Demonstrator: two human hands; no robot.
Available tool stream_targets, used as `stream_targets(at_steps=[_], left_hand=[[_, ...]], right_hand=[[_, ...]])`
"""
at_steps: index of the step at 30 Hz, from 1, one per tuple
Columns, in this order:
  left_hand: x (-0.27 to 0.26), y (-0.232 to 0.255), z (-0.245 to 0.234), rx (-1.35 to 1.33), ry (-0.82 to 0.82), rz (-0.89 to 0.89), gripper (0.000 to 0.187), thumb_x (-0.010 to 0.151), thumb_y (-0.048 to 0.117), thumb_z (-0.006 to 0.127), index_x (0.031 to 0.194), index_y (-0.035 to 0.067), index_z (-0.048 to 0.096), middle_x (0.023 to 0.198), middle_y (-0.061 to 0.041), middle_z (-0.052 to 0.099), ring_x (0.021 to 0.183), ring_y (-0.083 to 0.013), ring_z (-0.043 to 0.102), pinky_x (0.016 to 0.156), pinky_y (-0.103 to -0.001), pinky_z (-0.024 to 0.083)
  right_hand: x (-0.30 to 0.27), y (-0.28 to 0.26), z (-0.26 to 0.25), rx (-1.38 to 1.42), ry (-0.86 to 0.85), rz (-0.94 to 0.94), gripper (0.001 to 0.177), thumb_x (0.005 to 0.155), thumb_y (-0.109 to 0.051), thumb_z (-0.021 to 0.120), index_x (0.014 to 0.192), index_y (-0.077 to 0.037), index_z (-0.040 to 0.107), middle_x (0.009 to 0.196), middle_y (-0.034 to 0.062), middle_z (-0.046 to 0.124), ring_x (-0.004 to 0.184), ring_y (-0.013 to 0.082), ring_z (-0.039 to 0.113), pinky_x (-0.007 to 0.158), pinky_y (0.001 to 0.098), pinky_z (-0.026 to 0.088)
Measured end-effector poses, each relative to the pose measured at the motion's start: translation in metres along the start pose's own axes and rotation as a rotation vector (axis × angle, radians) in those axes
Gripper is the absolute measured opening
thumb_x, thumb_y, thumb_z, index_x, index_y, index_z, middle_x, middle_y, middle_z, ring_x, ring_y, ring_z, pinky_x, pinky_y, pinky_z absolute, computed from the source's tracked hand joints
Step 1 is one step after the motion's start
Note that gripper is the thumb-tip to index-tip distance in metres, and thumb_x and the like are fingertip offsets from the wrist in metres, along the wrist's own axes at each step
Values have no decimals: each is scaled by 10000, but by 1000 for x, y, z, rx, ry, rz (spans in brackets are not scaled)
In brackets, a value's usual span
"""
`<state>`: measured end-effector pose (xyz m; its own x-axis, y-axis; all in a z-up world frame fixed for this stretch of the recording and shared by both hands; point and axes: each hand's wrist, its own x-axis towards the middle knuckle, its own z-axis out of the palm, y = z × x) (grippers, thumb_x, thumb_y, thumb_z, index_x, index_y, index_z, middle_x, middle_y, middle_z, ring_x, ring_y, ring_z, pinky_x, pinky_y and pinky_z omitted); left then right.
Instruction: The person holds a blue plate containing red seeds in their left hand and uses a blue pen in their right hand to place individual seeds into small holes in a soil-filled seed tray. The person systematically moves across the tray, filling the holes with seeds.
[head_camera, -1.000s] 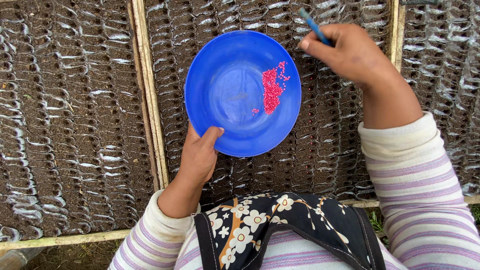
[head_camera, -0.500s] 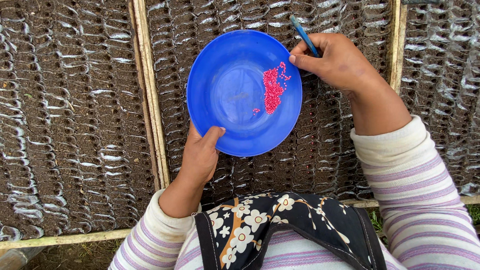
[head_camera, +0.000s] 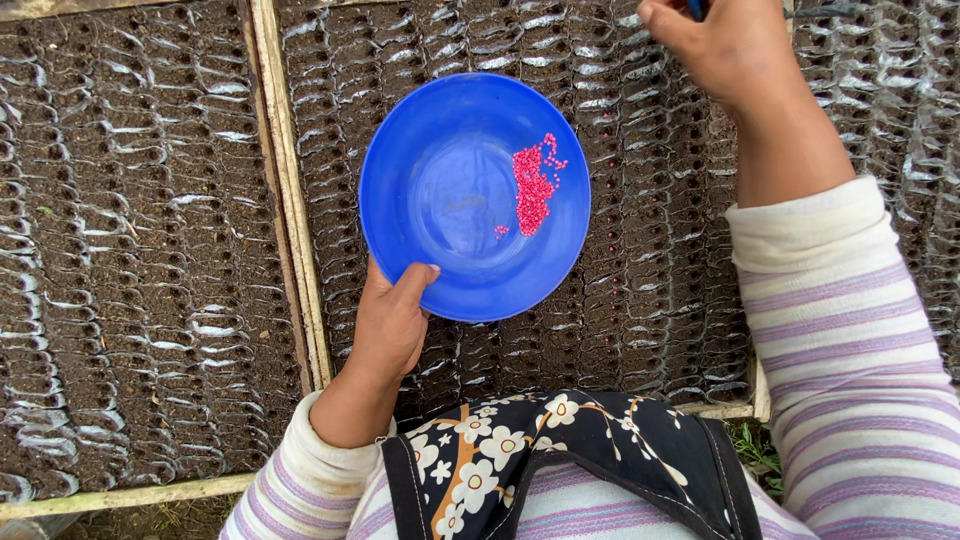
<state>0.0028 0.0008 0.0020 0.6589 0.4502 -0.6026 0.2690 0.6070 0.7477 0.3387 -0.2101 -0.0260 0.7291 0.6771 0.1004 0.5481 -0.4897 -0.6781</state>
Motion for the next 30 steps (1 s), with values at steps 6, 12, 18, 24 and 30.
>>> stream_targets(at_steps=[6,12,18,24,30], left_hand=[[0,3,0,-45,9,-14,653,789,-10,536,1418,92,395,1295,-99,557,1129,-204,523,1024,-332,438],[-1,6,-1,-63,6,-32,646,805,-7,527,1427,95,384,1312,-107,545,1149,-213,519,1038,-345,432],[-2,14,2,51,56,-68,631,799,17,533,1414,74,404,1306,-107,555,1145,-214,525,1036,-339,427],[-4,24,6,19,95,-168,584,809,3,522,1384,44,435,1265,-134,555,1120,-240,523,1024,-355,421],[0,35,16,-84,261,-361,673,782,-29,511,1442,55,411,1327,-187,546,1189,-315,514,1060,-424,394]], right_hand=[[12,-11,6,-129,-210,130,65,1057,-150,678,1007,-109,673,914,5,630,820,156,534,703,334,404],[22,-11,0,-241,-225,67,52,1003,-159,758,980,-119,735,871,64,666,750,207,568,630,379,428],[31,-2,0,-267,-238,-92,67,967,-163,780,980,-107,746,887,71,680,775,230,601,697,365,435],[37,-19,-12,-172,-317,-38,74,935,-145,770,977,-90,743,900,63,679,747,194,583,669,337,436],[47,-24,-18,-12,-344,-32,90,900,-134,765,954,-66,747,882,60,694,769,167,613,691,299,449]])
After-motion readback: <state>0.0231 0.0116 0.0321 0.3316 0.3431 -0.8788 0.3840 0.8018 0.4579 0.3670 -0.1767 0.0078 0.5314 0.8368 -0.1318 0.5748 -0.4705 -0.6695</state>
